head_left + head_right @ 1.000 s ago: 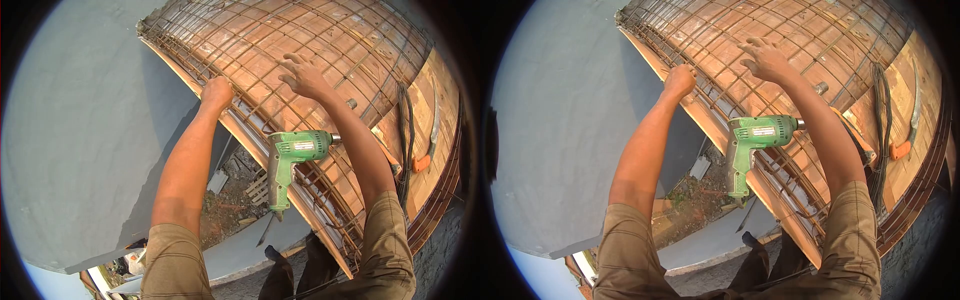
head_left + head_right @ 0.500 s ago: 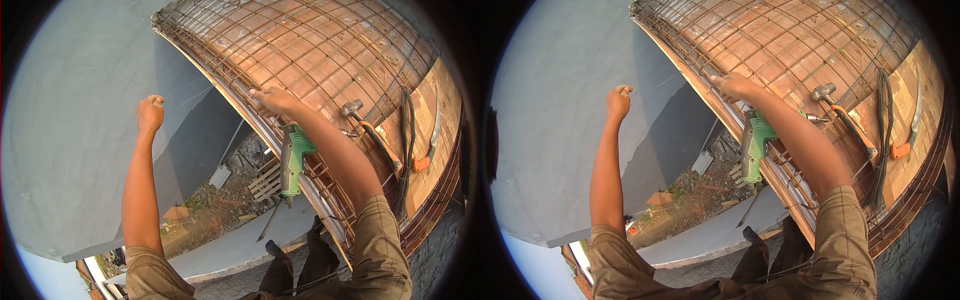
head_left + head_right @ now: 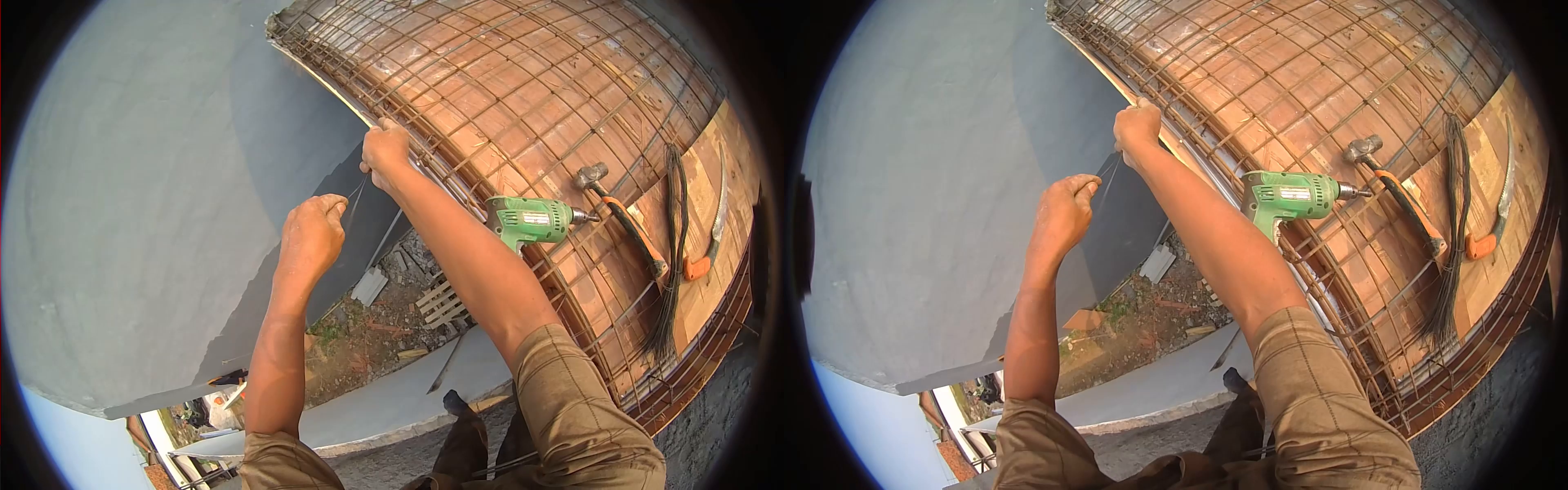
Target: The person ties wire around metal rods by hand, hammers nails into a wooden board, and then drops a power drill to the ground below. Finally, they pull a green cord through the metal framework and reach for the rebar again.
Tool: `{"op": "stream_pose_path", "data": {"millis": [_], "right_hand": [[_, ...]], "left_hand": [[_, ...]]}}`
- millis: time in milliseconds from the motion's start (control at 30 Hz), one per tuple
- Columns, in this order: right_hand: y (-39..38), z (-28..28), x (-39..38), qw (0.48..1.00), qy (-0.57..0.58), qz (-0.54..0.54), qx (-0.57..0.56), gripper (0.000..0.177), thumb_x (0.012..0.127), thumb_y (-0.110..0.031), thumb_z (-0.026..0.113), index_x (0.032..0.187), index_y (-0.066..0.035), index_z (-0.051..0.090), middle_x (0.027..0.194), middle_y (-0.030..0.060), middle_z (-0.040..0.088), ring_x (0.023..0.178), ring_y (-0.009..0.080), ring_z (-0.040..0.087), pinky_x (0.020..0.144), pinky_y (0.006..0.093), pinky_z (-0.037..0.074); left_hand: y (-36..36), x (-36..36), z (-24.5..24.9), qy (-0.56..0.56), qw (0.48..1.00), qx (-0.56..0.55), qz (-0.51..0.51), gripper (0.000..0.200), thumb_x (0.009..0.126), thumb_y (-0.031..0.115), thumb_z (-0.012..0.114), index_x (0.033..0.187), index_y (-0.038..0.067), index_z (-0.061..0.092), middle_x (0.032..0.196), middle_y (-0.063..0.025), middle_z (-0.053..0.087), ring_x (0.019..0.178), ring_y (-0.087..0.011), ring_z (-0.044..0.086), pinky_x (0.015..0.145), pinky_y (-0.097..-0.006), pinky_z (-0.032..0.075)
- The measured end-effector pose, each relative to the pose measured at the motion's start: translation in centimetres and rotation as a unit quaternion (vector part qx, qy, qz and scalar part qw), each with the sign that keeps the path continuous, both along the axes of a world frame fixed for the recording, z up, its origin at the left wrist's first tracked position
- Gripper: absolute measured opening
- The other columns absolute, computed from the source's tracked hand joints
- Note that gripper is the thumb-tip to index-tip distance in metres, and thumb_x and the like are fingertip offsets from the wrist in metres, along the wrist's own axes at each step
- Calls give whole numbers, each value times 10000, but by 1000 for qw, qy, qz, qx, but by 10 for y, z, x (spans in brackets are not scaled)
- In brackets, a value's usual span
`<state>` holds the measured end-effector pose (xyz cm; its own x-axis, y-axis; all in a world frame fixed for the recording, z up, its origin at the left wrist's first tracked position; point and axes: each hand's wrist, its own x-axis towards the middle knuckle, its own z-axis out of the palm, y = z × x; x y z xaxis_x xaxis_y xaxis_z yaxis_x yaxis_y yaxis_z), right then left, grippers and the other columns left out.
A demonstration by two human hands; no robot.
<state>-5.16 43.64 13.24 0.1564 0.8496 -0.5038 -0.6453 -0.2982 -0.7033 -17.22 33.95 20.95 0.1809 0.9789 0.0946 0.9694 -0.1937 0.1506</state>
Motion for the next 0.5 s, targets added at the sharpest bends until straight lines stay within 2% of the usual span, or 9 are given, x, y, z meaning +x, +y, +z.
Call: {"op": "stream_pose_path", "data": {"millis": [33,100,167,233,300,367,400,433,500], "right_hand": [[12,-12,-9,998,-52,7,35,546,870,30,413,1413,73,458,981,165,681,754,222,643,659,322,507],[25,-32,-24,984,-152,25,88,529,874,6,426,1397,60,483,1105,195,671,922,268,658,777,344,510],[28,-41,-31,960,-251,42,118,506,879,-29,445,1374,43,518,1236,232,644,1111,325,647,916,376,499],[31,-54,-27,918,-350,32,185,495,880,-52,455,1360,29,540,1241,238,639,1115,356,640,941,398,492],[33,-48,-15,901,-386,76,182,432,839,-73,514,1243,31,627,1162,257,659,1115,377,631,942,435,489],[51,-44,-1,828,-503,147,200,318,813,-73,544,1073,49,681,1090,269,677,1067,398,649,898,456,509],[57,-32,6,820,-511,181,185,282,810,-75,550,1024,51,683,1070,274,678,1045,406,654,882,460,516],[61,-17,12,809,-517,220,170,249,807,-78,555,974,54,685,1049,280,680,1023,413,660,865,464,524],[63,-11,10,782,-537,272,159,222,803,-84,564,919,58,689,1018,289,682,988,424,669,839,470,534]], "left_hand": [[4,-5,-3,78,986,137,-61,270,965,172,569,1140,8,693,775,-67,650,694,-185,601,704,-333,502],[20,-7,-5,105,958,241,-117,279,959,164,572,1163,8,681,849,-93,674,739,-194,629,744,-336,526],[49,6,0,3,977,183,-107,293,959,160,567,1183,-1,664,931,-112,681,793,-175,640,762,-327,539],[61,32,10,-160,987,11,29,306,960,160,559,1194,-16,649,965,-114,667,835,-160,628,753,-330,543],[57,38,-12,-351,915,-116,164,320,964,165,547,1197,-34,635,975,-102,649,864,-144,610,731,-322,540],[42,38,-85,-501,812,-183,237,347,979,190,527,1229,-35,611,975,-66,619,846,-137,581,708,-293,522],[40,40,-140,-488,832,-178,195,430,981,196,534,1321,-68,545,1259,-224,622,1138,-288,618,982,-379,473],[34,65,-147,-499,807,-230,216,561,994,246,533,1460,-31,393,1397,-225,523,1326,-300,490,1087,-370,375],[41,97,-197,-519,806,-234,162,532,995,251,532,1435,-22,407,1370,-208,532,1299,-286,500,1070,-367,385]]}}
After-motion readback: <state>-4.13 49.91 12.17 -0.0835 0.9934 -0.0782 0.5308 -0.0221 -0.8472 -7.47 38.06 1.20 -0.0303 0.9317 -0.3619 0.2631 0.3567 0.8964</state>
